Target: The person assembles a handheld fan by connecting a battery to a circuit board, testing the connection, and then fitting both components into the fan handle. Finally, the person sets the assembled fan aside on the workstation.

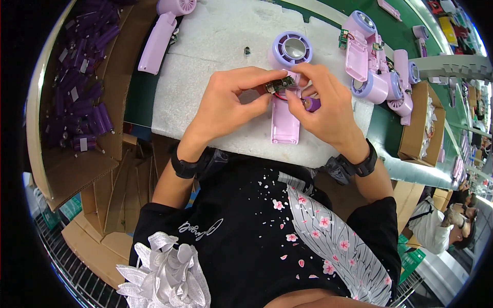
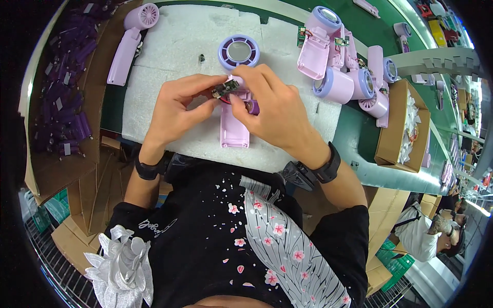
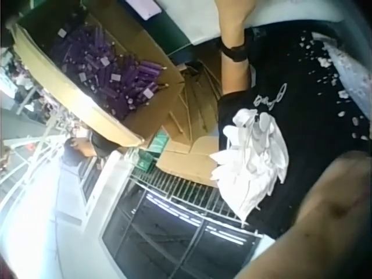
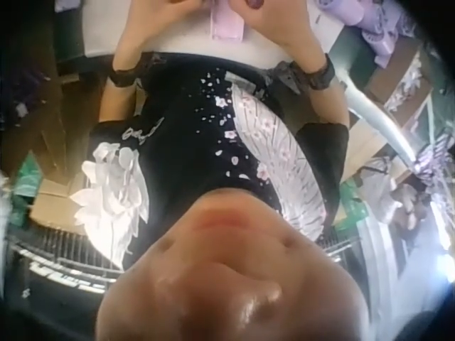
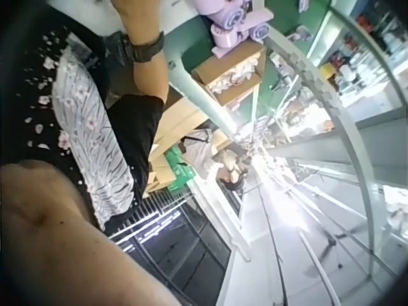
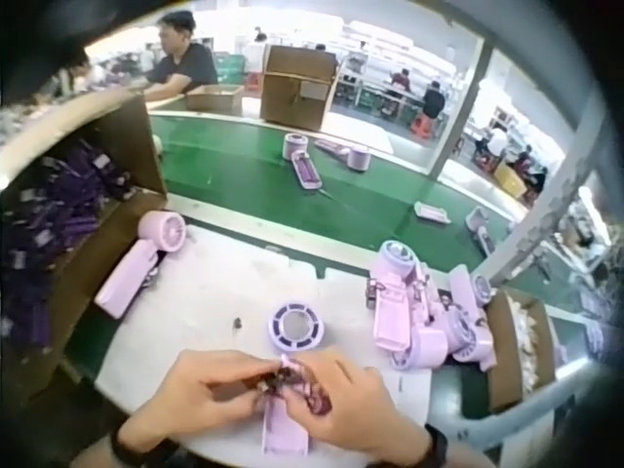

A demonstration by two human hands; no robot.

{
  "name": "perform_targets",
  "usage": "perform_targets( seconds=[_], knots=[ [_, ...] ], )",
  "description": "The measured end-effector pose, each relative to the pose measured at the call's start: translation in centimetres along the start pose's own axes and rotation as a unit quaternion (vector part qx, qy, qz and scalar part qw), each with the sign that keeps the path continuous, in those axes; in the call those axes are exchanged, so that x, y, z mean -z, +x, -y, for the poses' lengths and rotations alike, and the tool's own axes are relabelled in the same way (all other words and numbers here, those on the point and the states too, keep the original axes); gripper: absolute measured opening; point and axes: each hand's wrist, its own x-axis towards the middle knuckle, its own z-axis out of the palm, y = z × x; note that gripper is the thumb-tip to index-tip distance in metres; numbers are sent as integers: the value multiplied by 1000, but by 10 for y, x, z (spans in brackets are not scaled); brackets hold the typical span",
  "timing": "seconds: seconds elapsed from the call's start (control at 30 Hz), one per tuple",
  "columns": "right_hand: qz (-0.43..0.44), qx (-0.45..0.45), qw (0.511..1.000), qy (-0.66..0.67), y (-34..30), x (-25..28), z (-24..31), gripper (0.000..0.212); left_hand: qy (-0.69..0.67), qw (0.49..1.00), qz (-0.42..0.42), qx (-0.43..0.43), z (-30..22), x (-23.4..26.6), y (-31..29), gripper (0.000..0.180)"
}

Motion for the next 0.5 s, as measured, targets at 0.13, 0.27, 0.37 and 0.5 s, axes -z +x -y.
perform_targets(
  seconds=[0.13,0.27,0.37,0.5],
  knots=[
    [-13,13,1000,-21,1,2,-1,25,-49,998,-11,34,1,-4,1,39],
    [-17,29,999,-35,-1,1,-9,30,-58,997,-20,39,-2,-4,2,37],
    [-26,20,999,-25,0,0,-7,31,-46,998,-22,36,-1,-3,2,36],
    [-38,5,999,-20,1,0,-2,30,-39,998,-24,38,1,-4,1,34]
  ],
)
